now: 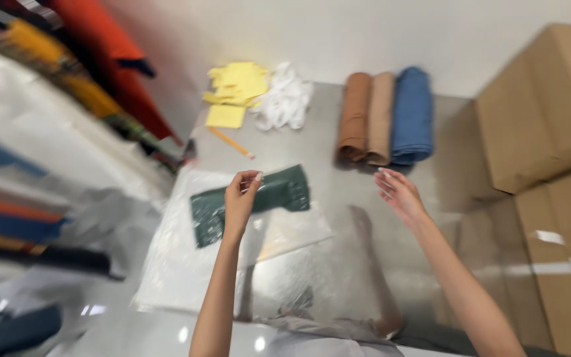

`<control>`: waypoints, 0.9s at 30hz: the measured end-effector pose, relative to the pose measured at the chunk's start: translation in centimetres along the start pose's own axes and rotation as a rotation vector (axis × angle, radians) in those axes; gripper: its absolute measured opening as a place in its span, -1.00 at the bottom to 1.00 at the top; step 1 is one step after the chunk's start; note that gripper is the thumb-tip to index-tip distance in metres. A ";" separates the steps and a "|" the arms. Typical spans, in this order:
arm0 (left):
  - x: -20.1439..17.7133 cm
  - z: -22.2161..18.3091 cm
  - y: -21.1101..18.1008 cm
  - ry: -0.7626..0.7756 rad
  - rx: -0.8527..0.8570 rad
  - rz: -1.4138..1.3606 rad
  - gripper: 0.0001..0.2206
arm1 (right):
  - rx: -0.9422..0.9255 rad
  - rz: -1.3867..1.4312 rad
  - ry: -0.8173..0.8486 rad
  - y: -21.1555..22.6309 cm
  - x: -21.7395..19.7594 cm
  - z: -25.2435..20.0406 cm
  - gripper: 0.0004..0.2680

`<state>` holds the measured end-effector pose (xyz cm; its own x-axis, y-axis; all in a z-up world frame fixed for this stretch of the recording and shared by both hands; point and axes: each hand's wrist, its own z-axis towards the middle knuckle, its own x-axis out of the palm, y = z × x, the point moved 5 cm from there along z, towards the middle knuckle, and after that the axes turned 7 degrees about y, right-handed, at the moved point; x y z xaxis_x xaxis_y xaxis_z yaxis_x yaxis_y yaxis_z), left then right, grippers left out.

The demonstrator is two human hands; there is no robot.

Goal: The person places a green wrapped item into a cardboard box and closes the lid. They then take a white ribbon, wrap it around the box, and tie a decorative bow on top.

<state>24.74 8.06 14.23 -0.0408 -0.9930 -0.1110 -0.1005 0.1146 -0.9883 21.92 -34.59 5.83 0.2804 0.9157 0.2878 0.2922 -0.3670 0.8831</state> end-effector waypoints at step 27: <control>43.0 0.3 -12.7 0.296 -0.032 -0.212 -0.74 | -0.254 0.925 -0.265 20.1 -37.2 -2.8 -0.30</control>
<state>24.53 -36.06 21.98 -0.3016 -0.9437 0.1357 -0.1681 -0.0875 -0.9819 14.80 -75.58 13.89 0.5028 0.2091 0.8388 -0.3406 -0.8439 0.4145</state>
